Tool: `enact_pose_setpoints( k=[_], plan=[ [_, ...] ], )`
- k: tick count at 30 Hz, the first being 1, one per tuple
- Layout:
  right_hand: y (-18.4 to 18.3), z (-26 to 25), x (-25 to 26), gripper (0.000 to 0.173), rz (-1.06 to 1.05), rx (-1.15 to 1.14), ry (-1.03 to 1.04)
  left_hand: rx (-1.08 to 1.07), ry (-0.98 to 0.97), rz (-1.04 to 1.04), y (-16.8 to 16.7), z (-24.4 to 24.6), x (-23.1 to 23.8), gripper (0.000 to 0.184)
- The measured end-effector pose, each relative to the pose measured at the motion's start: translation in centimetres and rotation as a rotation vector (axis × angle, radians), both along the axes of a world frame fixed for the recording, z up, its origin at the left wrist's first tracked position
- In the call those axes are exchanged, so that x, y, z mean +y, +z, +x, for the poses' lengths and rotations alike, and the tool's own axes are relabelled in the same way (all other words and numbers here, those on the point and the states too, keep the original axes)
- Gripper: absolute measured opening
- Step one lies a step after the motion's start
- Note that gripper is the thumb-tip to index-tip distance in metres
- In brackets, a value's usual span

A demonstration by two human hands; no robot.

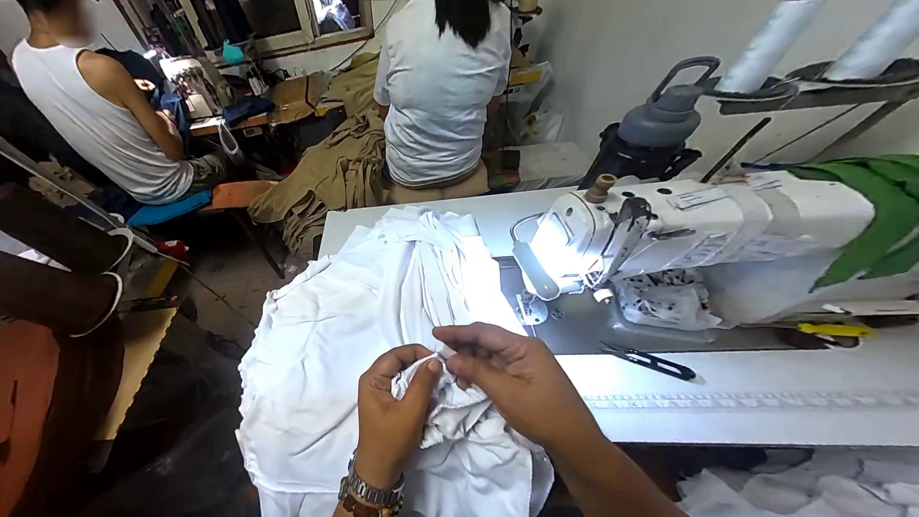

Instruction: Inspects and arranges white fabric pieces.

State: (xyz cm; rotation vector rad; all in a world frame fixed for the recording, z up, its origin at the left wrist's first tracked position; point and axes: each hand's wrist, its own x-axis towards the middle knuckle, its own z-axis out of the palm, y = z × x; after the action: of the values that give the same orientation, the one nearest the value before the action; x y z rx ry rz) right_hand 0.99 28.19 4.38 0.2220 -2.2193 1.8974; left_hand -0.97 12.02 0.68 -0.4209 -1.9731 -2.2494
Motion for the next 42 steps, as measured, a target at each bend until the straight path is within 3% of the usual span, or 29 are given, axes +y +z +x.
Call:
enact_pose_setpoints(
  k=[10,19,27,35,38,42],
  plan=[
    [-1.3,0.5,-0.7,0.012,0.011,0.188,-0.135,-0.006,-0.004,0.004,-0.1,0.1,0.0,0.010],
    [-1.7,-0.1,-1.7,0.015,0.092,0.284,-0.202,0.056,0.010,-0.038,-0.4,0.3,0.4,0.009],
    [-2.2,-0.1,-1.4,0.015,0.039,0.293,-0.194,-0.073,0.007,0.040,-0.4,0.1,0.0,0.011],
    [-2.0,-0.5,-2.1,0.015,0.137,0.321,-0.171,-0.015,0.025,-0.058,-0.9,0.5,0.7,0.009],
    [-1.5,-0.7,-2.2,0.015,0.020,0.266,-0.139,-0.018,0.009,-0.032,-0.9,0.5,0.6,0.009],
    [-1.5,-1.0,-1.1,0.016,-0.427,0.089,-0.070,-0.078,-0.002,0.054,-0.9,0.4,0.1,0.011]
  ],
)
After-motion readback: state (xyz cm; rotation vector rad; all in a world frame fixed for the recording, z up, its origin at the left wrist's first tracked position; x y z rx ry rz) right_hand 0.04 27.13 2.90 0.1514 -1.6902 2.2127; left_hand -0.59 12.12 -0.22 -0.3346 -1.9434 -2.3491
